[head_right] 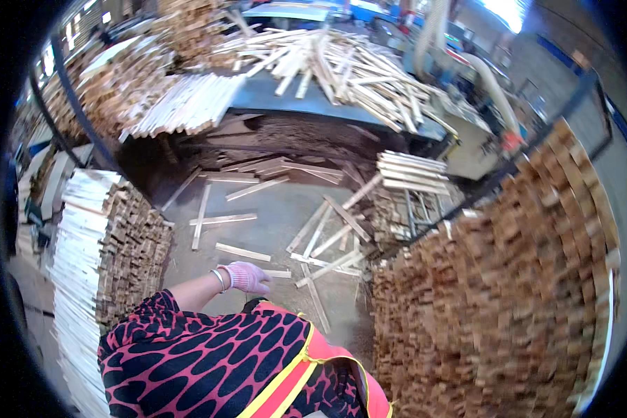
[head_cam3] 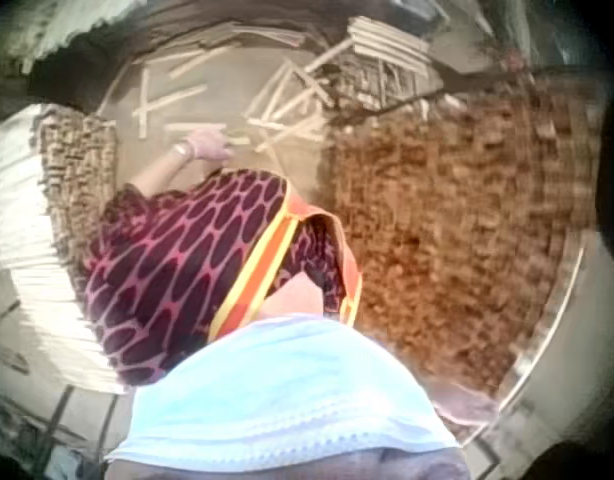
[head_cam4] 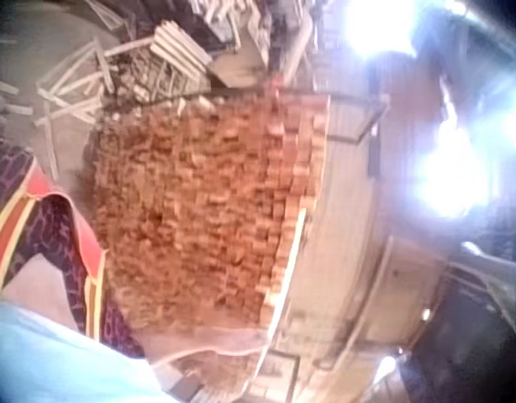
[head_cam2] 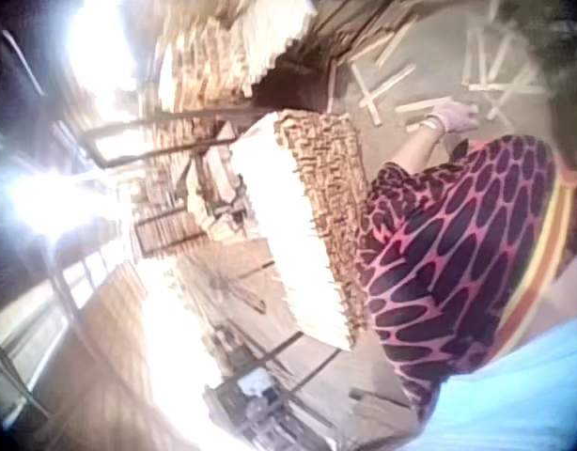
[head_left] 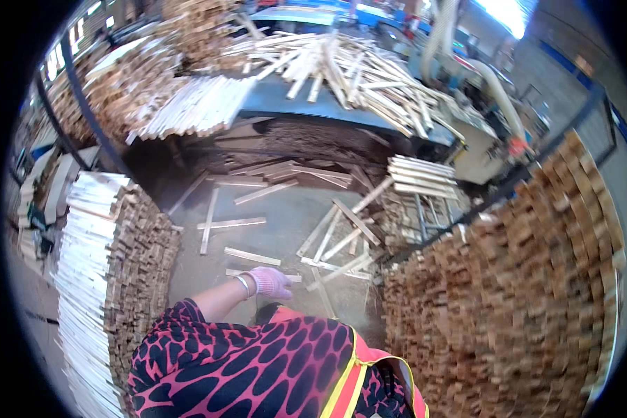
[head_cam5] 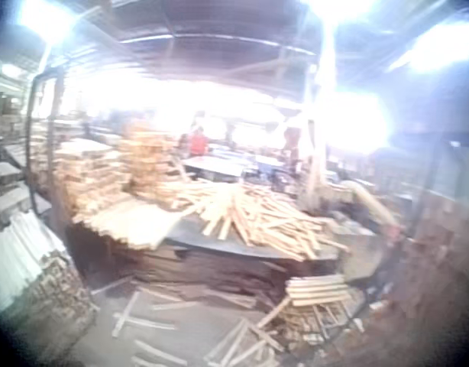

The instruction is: The person picks up wooden planks from a pile on a metal table and stacks them neatly on a growing pile. They occasionally lift and move entire stacks of wood to a nearby rack.

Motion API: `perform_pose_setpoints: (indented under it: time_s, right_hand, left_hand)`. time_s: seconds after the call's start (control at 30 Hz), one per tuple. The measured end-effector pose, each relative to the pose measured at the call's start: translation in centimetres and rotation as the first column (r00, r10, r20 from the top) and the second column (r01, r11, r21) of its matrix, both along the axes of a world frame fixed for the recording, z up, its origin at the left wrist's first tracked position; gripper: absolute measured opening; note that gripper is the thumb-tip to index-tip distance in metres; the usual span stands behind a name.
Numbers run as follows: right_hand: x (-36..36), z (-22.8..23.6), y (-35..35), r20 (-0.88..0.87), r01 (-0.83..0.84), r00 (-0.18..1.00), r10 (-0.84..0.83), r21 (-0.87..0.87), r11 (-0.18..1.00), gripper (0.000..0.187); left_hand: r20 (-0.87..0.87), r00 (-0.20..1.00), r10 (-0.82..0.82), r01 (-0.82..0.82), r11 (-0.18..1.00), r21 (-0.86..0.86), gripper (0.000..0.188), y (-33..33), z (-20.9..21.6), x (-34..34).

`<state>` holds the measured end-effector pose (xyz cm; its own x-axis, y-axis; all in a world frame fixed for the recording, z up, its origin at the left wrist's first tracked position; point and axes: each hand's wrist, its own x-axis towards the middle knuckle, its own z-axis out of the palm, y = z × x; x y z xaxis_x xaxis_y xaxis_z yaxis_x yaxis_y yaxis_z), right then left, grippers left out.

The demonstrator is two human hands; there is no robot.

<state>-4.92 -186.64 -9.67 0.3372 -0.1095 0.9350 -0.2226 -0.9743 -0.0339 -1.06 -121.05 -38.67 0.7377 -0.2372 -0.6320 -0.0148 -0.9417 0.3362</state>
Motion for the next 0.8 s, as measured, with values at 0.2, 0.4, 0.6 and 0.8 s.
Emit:
perform_pose_setpoints:
  time_s: [0.2, 0.4, 0.6, 0.8]
  right_hand:
    - [9.6, -17.1, 19.1, -0.035, -0.295, 0.814, 0.58, 0.834, 0.465, 0.037]
    - [23.5, -18.9, 42.1, 0.006, 0.183, 0.143, 0.99, 0.983, -0.032, 0.058]
    - [37.7, -19.9, 60.3, -0.255, 0.094, -0.384, 0.887, 0.945, 0.312, 0.065]
    - [55.8, -27.7, 75.4, -0.139, 0.088, -0.567, 0.812, 0.97, 0.227, 0.067]
  left_hand:
    - [0.003, 0.978, 0.207, -0.206, 0.975, -0.082, 0.064, 10.1, -4.3, 5.0]
    - [0.102, 0.982, 0.157, -0.165, 0.983, 0.083, 0.052, 21.6, -1.2, 9.9]
    - [0.234, 0.941, 0.246, -0.271, 0.959, 0.079, 0.048, 30.2, -0.4, 16.0]
    - [0.281, 0.877, 0.389, -0.385, 0.92, -0.069, 0.056, 36.0, -4.9, 19.8]
